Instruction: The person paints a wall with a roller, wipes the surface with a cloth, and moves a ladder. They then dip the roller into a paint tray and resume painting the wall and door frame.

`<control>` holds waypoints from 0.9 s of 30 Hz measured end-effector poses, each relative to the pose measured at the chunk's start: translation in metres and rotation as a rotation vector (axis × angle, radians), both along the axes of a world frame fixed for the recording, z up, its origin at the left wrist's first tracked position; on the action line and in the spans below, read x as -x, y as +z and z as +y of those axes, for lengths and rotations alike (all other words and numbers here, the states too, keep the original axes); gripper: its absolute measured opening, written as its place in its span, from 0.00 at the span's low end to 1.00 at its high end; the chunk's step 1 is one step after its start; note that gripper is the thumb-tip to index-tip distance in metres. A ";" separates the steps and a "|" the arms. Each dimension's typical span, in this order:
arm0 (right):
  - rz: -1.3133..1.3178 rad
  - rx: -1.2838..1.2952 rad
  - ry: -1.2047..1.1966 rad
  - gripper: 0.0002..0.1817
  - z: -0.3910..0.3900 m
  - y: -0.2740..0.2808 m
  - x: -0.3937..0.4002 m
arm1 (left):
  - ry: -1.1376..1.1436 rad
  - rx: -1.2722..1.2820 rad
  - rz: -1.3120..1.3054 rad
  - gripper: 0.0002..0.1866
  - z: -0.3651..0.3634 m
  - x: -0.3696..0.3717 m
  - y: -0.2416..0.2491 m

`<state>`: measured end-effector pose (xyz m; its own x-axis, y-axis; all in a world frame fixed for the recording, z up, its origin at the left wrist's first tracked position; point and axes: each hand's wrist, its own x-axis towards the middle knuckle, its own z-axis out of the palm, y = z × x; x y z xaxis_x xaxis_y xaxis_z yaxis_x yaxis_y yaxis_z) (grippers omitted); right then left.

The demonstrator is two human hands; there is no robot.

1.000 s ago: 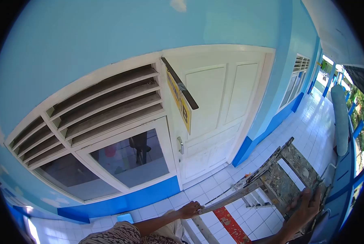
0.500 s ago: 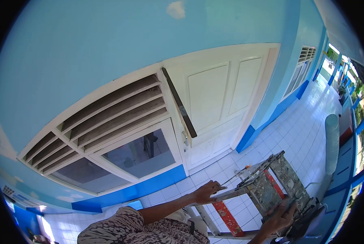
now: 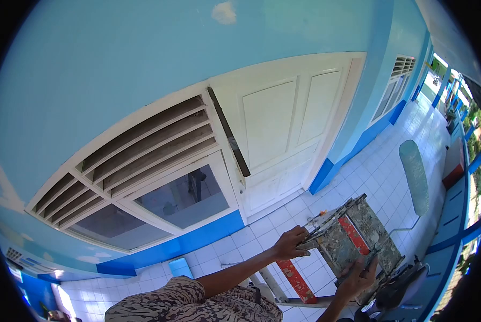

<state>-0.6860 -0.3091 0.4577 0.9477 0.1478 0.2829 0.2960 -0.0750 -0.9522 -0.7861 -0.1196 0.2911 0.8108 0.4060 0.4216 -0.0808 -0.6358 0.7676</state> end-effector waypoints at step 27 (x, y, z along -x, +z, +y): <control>0.061 -0.117 0.086 0.20 0.060 0.028 -0.039 | 0.072 0.049 -0.019 0.44 -0.007 -0.002 -0.014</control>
